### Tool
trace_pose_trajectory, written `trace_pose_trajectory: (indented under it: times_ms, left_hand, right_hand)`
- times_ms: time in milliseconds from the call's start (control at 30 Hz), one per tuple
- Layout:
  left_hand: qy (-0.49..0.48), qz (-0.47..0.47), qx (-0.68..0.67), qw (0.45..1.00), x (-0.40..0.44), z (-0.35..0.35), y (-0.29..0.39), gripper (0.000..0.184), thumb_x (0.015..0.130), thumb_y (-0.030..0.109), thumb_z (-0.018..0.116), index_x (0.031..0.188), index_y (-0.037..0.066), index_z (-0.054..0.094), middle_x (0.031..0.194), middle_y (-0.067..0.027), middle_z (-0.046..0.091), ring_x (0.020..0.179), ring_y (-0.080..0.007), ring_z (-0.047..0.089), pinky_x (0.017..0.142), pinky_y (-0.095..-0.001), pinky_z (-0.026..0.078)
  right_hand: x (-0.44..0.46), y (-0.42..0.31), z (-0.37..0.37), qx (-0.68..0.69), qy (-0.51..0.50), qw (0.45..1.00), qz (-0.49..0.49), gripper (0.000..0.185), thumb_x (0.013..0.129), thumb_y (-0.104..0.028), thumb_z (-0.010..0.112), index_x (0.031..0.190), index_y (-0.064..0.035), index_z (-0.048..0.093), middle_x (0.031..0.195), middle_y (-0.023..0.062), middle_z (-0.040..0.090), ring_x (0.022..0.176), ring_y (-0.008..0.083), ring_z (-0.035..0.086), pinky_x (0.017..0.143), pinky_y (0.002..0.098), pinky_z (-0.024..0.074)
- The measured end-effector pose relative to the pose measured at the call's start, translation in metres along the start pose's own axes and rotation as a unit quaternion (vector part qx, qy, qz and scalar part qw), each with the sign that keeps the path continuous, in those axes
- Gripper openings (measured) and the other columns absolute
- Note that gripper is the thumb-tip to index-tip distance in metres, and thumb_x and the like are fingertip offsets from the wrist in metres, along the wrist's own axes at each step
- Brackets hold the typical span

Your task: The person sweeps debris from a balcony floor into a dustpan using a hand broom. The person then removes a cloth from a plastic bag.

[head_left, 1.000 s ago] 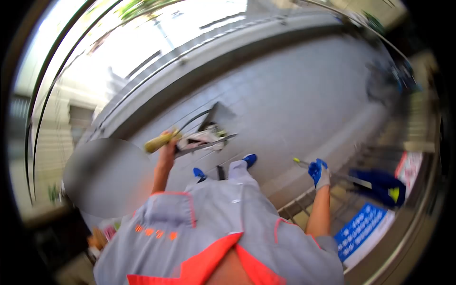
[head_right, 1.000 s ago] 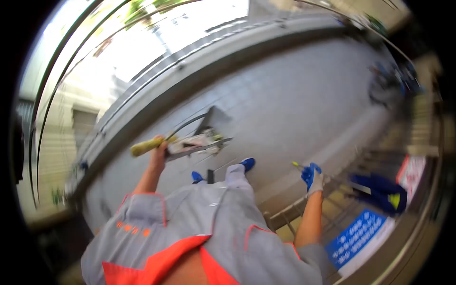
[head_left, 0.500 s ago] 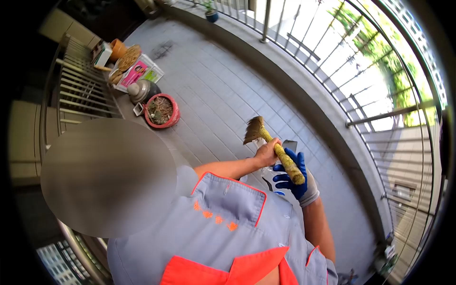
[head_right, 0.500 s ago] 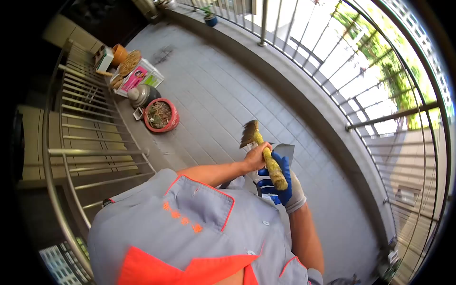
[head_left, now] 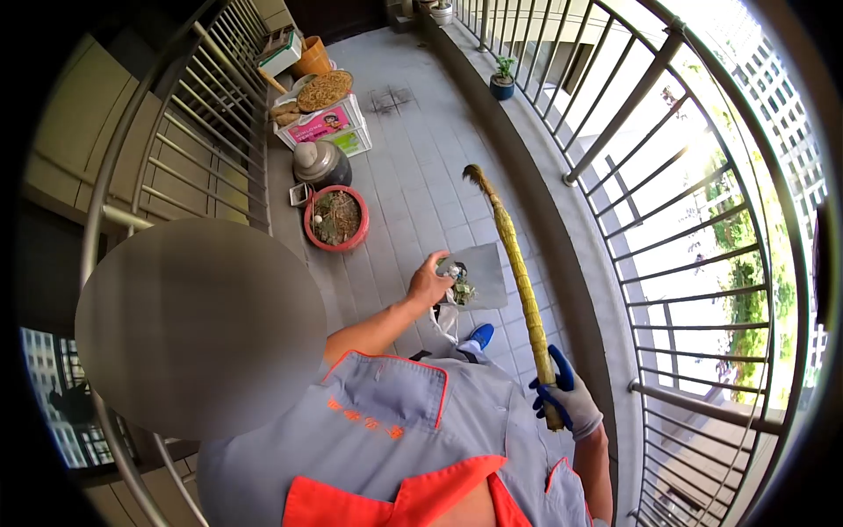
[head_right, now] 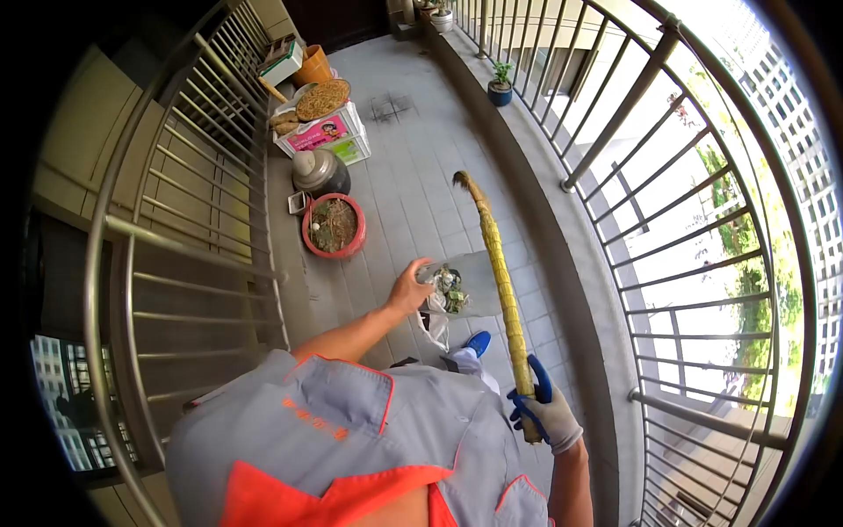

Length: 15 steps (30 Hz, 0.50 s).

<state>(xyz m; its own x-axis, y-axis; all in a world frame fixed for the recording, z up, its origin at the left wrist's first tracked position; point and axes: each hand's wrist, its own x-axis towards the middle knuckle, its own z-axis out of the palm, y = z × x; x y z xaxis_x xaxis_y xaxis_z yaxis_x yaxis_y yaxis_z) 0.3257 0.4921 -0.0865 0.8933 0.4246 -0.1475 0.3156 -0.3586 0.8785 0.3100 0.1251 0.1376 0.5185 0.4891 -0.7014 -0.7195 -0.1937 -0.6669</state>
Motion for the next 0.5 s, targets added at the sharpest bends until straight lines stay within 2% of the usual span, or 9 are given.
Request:
trace_pose_trajectory:
  times_ms: [33, 100, 133, 200, 233, 300, 367, 500]
  left_hand:
    - [0.029, 0.001, -0.007, 1.000, 0.017, -0.012, 0.004, 0.059, 0.073, 0.018, 0.068, 0.130, 0.014, 0.054, 0.102, -0.0187, 0.069, 0.093, -0.0355, 0.067, 0.084, -0.0414, 0.052]
    - [0.045, -0.065, -0.068, 0.994, 0.049, -0.031, 0.002, 0.051, 0.073, 0.014, 0.068, 0.123, 0.010, 0.059, 0.089, -0.0118, 0.068, 0.078, -0.0232, 0.065, 0.071, -0.0351, 0.052]
    - [0.053, -0.067, -0.067, 0.994, 0.068, -0.047, 0.016, 0.051, 0.073, 0.014, 0.068, 0.123, 0.010, 0.059, 0.089, -0.0118, 0.068, 0.078, -0.0232, 0.065, 0.071, -0.0351, 0.052]
    - [0.079, -0.153, -0.232, 0.957, 0.092, -0.068, 0.031, 0.044, 0.073, 0.007, 0.067, 0.116, 0.008, 0.061, 0.080, -0.0040, 0.063, 0.069, -0.0116, 0.058, 0.059, -0.0294, 0.046]
    - [0.085, -0.158, -0.234, 0.956, 0.106, -0.078, 0.043, 0.044, 0.073, 0.007, 0.067, 0.116, 0.008, 0.061, 0.080, -0.0040, 0.063, 0.069, -0.0116, 0.058, 0.059, -0.0294, 0.046]
    - [0.155, -0.163, -0.221, 0.949, 0.133, -0.093, 0.050, 0.040, 0.074, 0.002, 0.065, 0.113, 0.007, 0.060, 0.079, -0.0006, 0.055, 0.066, -0.0080, 0.051, 0.057, -0.0260, 0.042]
    - [0.175, -0.162, -0.205, 0.949, 0.167, -0.115, 0.064, 0.039, 0.074, 0.002, 0.065, 0.113, 0.006, 0.060, 0.080, -0.0007, 0.055, 0.066, -0.0083, 0.051, 0.056, -0.0264, 0.041]
    - [0.233, -0.174, -0.225, 0.930, 0.215, -0.126, 0.019, 0.035, 0.074, 0.001, 0.064, 0.109, 0.006, 0.059, 0.085, 0.0000, 0.055, 0.066, -0.0087, 0.049, 0.056, -0.0269, 0.039]
  right_hand:
    - [0.012, 0.004, -0.021, -0.001, -0.006, 1.000, -0.001, 0.075, 0.086, -0.002, 0.063, 0.153, -0.0128, 0.032, 0.095, 0.0150, 0.065, 0.067, 0.0212, 0.066, 0.056, 0.0339, 0.0559]
    - [0.046, 0.012, -0.061, -0.135, 0.075, 0.983, 0.096, 0.058, 0.085, -0.002, 0.064, 0.140, -0.0107, 0.048, 0.076, 0.0074, 0.061, 0.050, 0.0168, 0.058, 0.043, 0.0324, 0.0496]
    - [0.069, 0.006, -0.074, -0.140, 0.068, 0.983, 0.095, 0.058, 0.085, -0.002, 0.064, 0.140, -0.0107, 0.048, 0.076, 0.0074, 0.061, 0.050, 0.0168, 0.058, 0.043, 0.0324, 0.0496]
    - [0.106, -0.003, -0.091, -0.223, 0.145, 0.959, 0.095, 0.040, 0.085, -0.006, 0.067, 0.124, -0.0079, 0.057, 0.063, 0.0022, 0.054, 0.043, 0.0137, 0.053, 0.036, 0.0322, 0.0443]
    - [0.123, -0.024, -0.089, -0.234, 0.155, 0.956, 0.086, 0.028, 0.085, -0.007, 0.068, 0.111, -0.0081, 0.058, 0.061, 0.0017, 0.053, 0.043, 0.0131, 0.052, 0.036, 0.0316, 0.0433]
    - [0.166, -0.034, -0.105, -0.249, 0.156, 0.949, 0.115, 0.023, 0.085, -0.007, 0.067, 0.106, -0.0081, 0.057, 0.061, 0.0020, 0.053, 0.043, 0.0133, 0.052, 0.035, 0.0315, 0.0430]
    - [0.199, -0.063, -0.106, -0.246, 0.146, 0.949, 0.134, 0.017, 0.087, -0.007, 0.067, 0.095, -0.0087, 0.052, 0.060, 0.0027, 0.052, 0.042, 0.0144, 0.051, 0.036, 0.0325, 0.0430]
    - [0.279, -0.065, -0.134, -0.223, 0.154, 0.938, 0.216, 0.017, 0.088, -0.009, 0.068, 0.096, -0.0099, 0.053, 0.060, 0.0031, 0.052, 0.043, 0.0159, 0.051, 0.037, 0.0357, 0.0443]
